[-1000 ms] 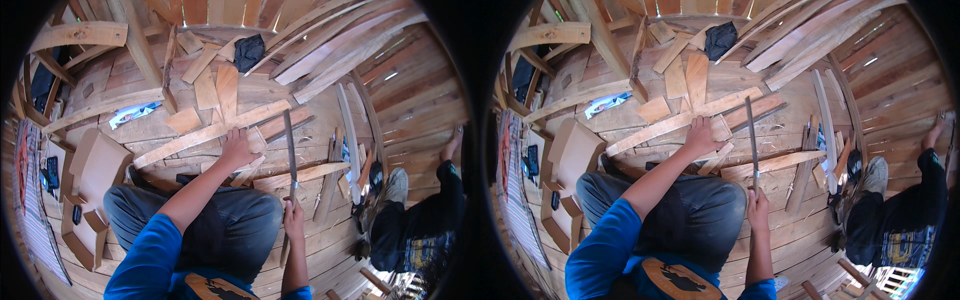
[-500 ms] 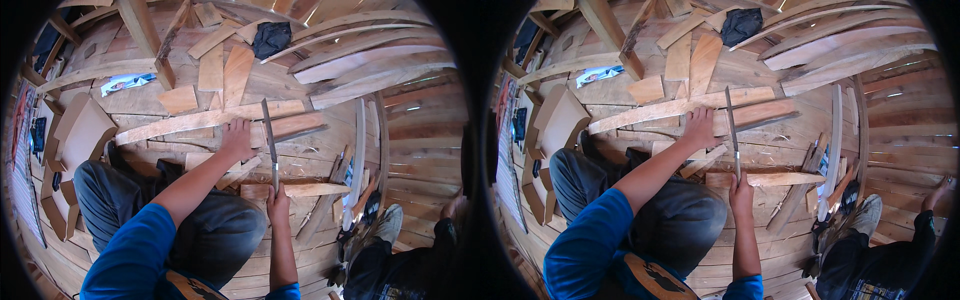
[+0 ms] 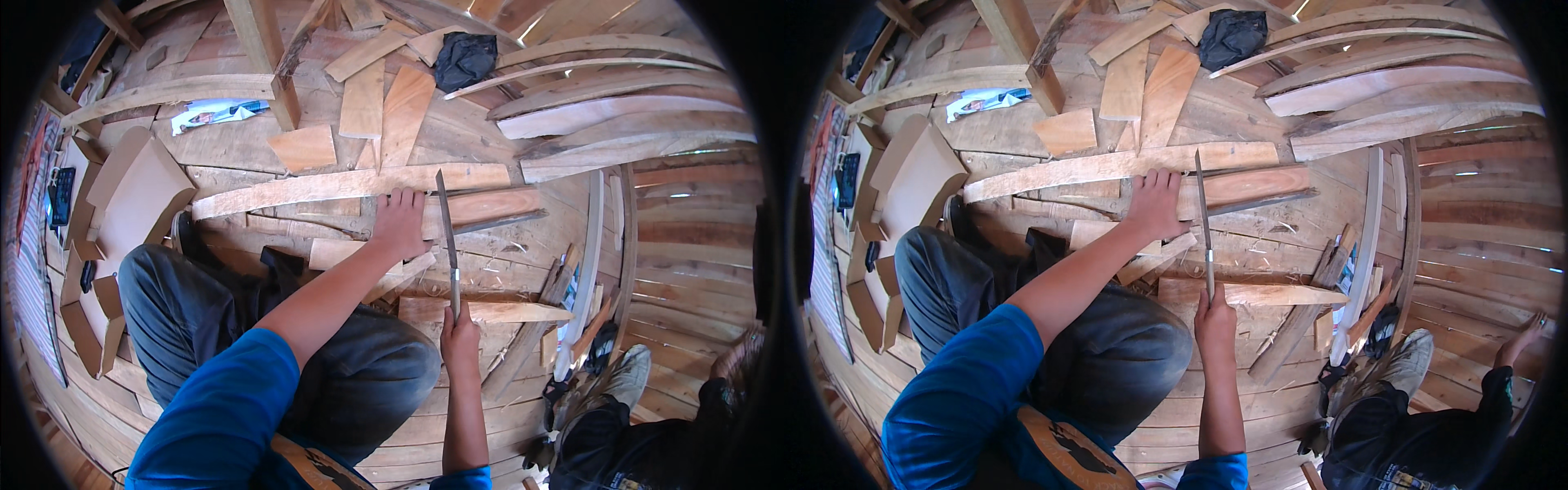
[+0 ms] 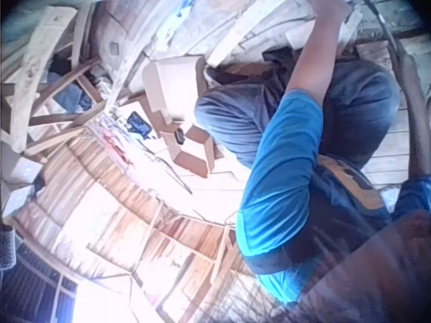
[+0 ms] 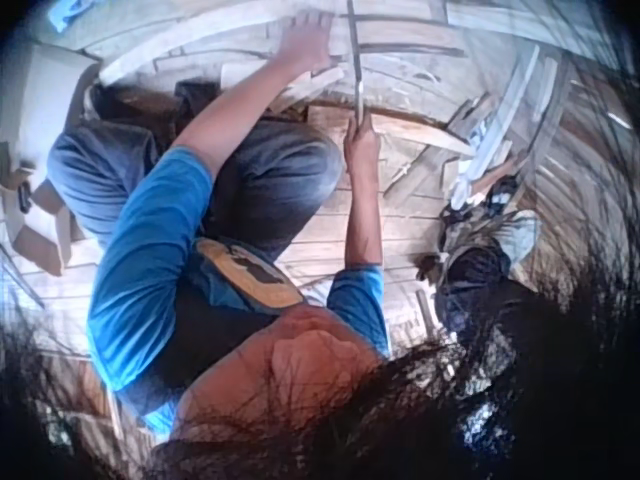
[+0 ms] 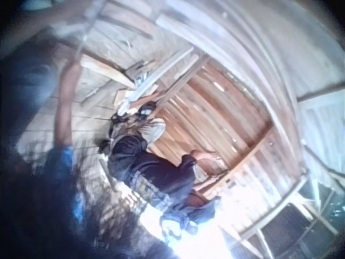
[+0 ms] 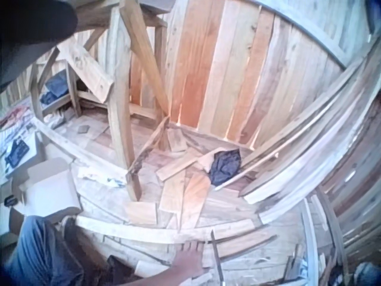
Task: The person saws wooden planks using a hand saw while sitting on a wooden floor. They hold the wood steady with one hand while moving the saw back and forth, occasionally shifting other wood scraps aside to reach the work area.
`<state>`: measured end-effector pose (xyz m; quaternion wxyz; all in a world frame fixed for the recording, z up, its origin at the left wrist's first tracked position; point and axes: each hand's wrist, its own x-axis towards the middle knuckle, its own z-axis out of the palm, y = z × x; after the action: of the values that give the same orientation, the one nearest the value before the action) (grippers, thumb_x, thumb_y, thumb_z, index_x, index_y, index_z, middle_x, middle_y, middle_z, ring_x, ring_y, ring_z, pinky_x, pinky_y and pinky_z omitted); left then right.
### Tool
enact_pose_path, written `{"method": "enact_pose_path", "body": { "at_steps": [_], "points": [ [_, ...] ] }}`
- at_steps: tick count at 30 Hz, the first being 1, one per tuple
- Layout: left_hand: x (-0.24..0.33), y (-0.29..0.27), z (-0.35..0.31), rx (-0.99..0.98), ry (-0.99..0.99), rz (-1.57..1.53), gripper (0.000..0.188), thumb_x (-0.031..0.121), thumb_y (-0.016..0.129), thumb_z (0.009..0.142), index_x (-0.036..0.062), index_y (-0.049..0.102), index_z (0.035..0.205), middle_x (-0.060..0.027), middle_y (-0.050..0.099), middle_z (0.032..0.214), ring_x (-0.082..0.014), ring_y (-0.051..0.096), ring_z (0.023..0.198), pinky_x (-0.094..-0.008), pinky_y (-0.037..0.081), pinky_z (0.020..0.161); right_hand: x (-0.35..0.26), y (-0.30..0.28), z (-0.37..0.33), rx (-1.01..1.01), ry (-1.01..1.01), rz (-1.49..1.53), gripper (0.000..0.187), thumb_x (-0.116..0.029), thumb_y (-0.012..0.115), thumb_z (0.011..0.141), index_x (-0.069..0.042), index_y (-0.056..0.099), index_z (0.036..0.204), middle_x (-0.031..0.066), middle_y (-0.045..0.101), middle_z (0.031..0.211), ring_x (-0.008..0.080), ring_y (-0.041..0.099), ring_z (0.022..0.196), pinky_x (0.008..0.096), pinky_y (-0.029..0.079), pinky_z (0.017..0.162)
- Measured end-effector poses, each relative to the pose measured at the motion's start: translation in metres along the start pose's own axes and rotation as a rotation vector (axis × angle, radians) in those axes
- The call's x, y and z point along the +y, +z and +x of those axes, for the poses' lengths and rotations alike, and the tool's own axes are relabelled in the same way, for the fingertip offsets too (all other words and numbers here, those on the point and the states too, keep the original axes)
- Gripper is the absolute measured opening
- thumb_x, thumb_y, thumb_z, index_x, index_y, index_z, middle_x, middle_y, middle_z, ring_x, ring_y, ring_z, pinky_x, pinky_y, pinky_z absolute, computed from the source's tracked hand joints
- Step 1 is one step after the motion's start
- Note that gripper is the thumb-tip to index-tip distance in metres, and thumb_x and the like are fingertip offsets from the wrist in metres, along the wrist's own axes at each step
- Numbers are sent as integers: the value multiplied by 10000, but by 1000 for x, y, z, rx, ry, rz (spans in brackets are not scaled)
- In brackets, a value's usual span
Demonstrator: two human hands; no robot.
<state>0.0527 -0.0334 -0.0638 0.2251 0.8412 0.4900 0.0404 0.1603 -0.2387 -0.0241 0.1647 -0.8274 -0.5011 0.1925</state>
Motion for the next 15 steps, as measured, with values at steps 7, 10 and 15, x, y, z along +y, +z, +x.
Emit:
{"method": "enact_pose_path", "body": {
  "at_steps": [7, 10, 15],
  "points": [
    [-2, -4, 6, -45, -26, -37, 875, 525, 763, 644, 12, 446, 1278, -138, 486, 1208, -286, 427, 1162, -459, 312, 969, 3, 4, 12, 3, 17, 1, 158, -190, 543, 955, -34, 521, 972, 259, 567, 598, 471, 580, 582, 539, 429, 490],
    [-4, -5, 5, -40, -28, -26, 873, 514, 764, 641, 18, 444, 1284, -137, 481, 1217, -285, 426, 1166, -461, 315, 964, 11, 0, -15, -24, 42, -23, 154, -193, 541, 958, -41, 519, 962, 250, 564, 588, 471, 574, 573, 534, 425, 490],
    [-6, 4, 2, 73, 8, -36, 885, 494, 776, 622, 20, 439, 1289, -137, 481, 1218, -282, 426, 1179, -462, 312, 969, 4, -1, -14, -28, 67, -1, 151, -193, 534, 962, -44, 518, 973, 259, 571, 614, 474, 579, 603, 534, 427, 506]
  ]
}}
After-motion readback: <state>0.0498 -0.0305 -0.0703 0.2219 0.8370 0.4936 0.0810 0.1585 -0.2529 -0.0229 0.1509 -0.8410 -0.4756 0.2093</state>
